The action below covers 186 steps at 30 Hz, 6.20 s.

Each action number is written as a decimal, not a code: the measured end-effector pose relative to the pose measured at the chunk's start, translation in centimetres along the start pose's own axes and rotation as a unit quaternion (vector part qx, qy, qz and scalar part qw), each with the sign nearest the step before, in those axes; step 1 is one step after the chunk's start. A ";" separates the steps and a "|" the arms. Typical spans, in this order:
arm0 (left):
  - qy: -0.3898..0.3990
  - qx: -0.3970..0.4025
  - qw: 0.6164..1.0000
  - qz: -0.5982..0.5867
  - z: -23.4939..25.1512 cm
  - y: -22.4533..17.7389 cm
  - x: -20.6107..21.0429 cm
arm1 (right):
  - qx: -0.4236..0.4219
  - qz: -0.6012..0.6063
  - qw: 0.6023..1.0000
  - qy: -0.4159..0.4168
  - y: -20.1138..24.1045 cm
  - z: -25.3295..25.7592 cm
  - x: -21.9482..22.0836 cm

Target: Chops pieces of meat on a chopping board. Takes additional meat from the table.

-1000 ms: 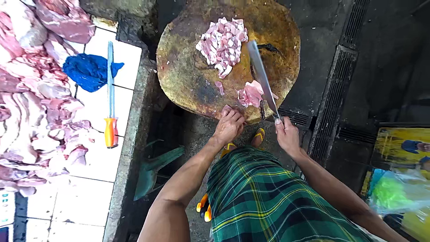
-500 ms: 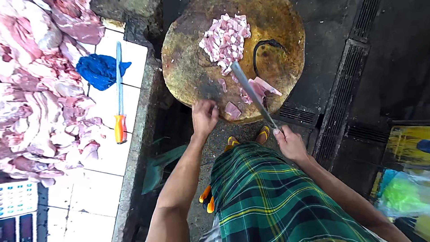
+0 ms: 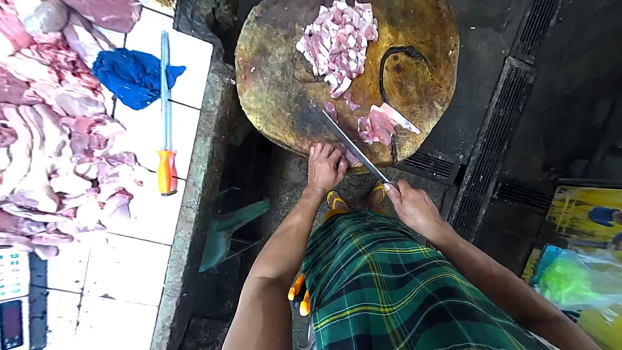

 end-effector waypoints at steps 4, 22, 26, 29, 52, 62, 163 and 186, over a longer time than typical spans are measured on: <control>0.025 -0.018 0.999 -0.017 -0.2 0.8 -0.2 | 0.030 0.032 0.998 -0.036 -1.0 -1.2 -2.0; -0.005 -0.044 0.998 -0.053 -0.8 0.5 -0.5 | 0.038 0.046 0.997 -0.043 -1.4 -0.7 -2.7; -0.120 -0.123 0.980 -0.103 -2.9 1.0 -3.6 | -0.080 0.140 0.976 -0.148 0.3 -2.5 -4.3; -0.164 -0.134 0.974 -0.082 -3.8 0.6 -4.6 | -0.140 0.150 0.968 -0.147 1.6 -2.2 -2.3; 0.337 -0.104 0.931 0.099 17.7 -7.8 4.8 | 0.026 0.358 0.932 -0.052 -11.9 6.9 -3.9; 0.299 -0.152 0.942 -0.016 17.4 -9.1 0.8 | 0.017 0.306 0.951 -0.027 -16.8 9.4 -6.5; -0.076 -0.087 0.993 -0.019 0.8 -2.6 0.7 | -0.145 0.065 0.982 -0.105 -1.5 1.5 -3.6; -0.046 -0.122 0.991 -0.023 0.5 -1.3 0.0 | 0.014 0.031 0.999 -0.002 -2.7 0.8 -4.5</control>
Point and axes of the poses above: each hand's wrist, its own z-axis towards the middle knuckle, its own x-axis out of the palm, y = z × x, the point moved 6 cm from there along z, towards the middle knuckle, and after that the axes turned 2 degrees about x, right-handed, at the moved point
